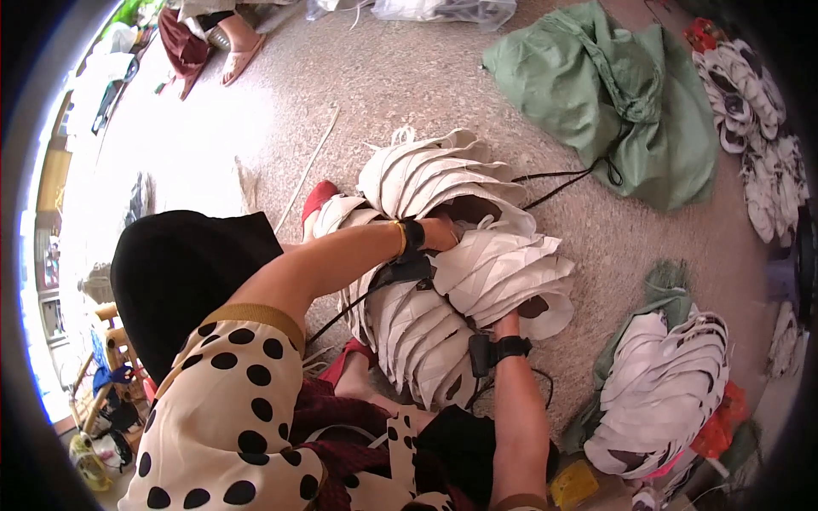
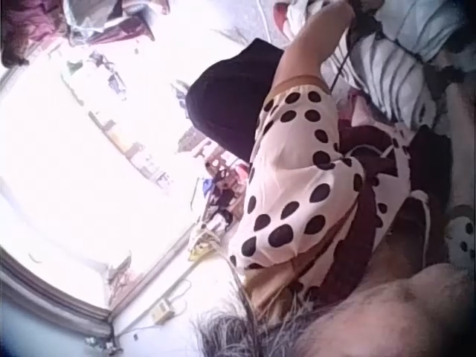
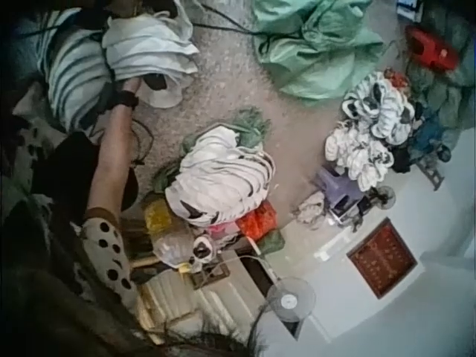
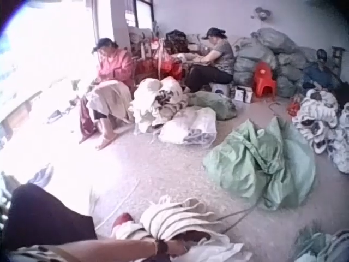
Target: The recorder is lacing a white sneaker and then organizing a large stack of shoe components on the floor.
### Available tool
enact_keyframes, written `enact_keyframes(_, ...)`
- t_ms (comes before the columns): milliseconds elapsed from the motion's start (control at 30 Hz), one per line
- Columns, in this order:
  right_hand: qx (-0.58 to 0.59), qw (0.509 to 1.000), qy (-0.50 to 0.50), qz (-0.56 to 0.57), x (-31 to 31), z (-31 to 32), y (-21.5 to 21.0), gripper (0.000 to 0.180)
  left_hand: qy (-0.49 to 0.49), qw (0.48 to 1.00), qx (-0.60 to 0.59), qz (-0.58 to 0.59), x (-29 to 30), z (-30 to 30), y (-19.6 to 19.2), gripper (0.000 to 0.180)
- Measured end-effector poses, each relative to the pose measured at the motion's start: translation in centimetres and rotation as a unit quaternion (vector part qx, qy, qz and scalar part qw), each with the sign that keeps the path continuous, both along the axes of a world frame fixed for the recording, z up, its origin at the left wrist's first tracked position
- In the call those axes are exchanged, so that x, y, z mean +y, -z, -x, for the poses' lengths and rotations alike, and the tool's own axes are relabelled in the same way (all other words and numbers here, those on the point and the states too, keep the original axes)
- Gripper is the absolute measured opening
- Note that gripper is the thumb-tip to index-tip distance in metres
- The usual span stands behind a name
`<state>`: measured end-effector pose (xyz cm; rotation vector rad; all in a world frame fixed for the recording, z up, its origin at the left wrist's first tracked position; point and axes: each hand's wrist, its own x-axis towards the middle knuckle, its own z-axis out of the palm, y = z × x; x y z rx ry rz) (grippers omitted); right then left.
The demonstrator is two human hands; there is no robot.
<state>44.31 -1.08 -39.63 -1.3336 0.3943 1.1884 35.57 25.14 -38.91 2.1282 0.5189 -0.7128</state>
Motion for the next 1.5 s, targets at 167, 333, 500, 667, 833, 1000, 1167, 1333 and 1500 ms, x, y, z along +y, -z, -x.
enact_keyframes(167,-0.204,0.962,-0.177,0.039,-1.0,0.4,0.0,0.044,-0.045,0.995,0.024,0.088,0.7,0.4,-1.1,0.031)
enact_keyframes(333,-0.088,0.994,-0.064,0.0,-1.0,1.1,-0.9,0.045,0.404,0.9,-0.159,-0.027,2.0,0.6,-2.1,0.032)
enact_keyframes(500,0.024,0.999,-0.009,0.041,0.7,1.1,-2.2,0.047,-0.083,0.99,0.071,0.086,-0.6,1.1,-0.9,0.034)
enact_keyframes(667,0.004,0.998,-0.043,0.034,2.1,2.0,-2.7,0.05,0.335,0.892,-0.099,-0.288,-0.7,1.3,1.1,0.027)
enact_keyframes(833,-0.04,0.997,-0.066,-0.026,3.1,2.2,-2.0,0.049,0.249,0.941,-0.102,-0.205,-0.2,1.7,0.3,0.026)
enact_keyframes(1000,-0.05,0.997,-0.055,-0.032,3.9,2.4,-2.0,0.047,0.354,0.857,-0.155,-0.34,0.2,1.4,-4.7,0.012)
enact_keyframes(1167,-0.052,0.997,-0.055,-0.031,5.3,2.3,-2.5,0.046,-0.046,0.944,-0.233,-0.228,-2.1,-2.1,-9.6,0.019)
enact_keyframes(1333,-0.05,0.996,-0.065,-0.033,6.1,2.3,-2.7,0.045,-0.013,0.888,-0.356,-0.29,1.0,-1.4,-13.1,0.037)
enact_keyframes(1500,-0.045,0.996,-0.067,-0.035,6.4,2.1,-2.5,0.044,-0.232,0.925,-0.199,-0.228,11.1,3.2,-14.0,0.068)
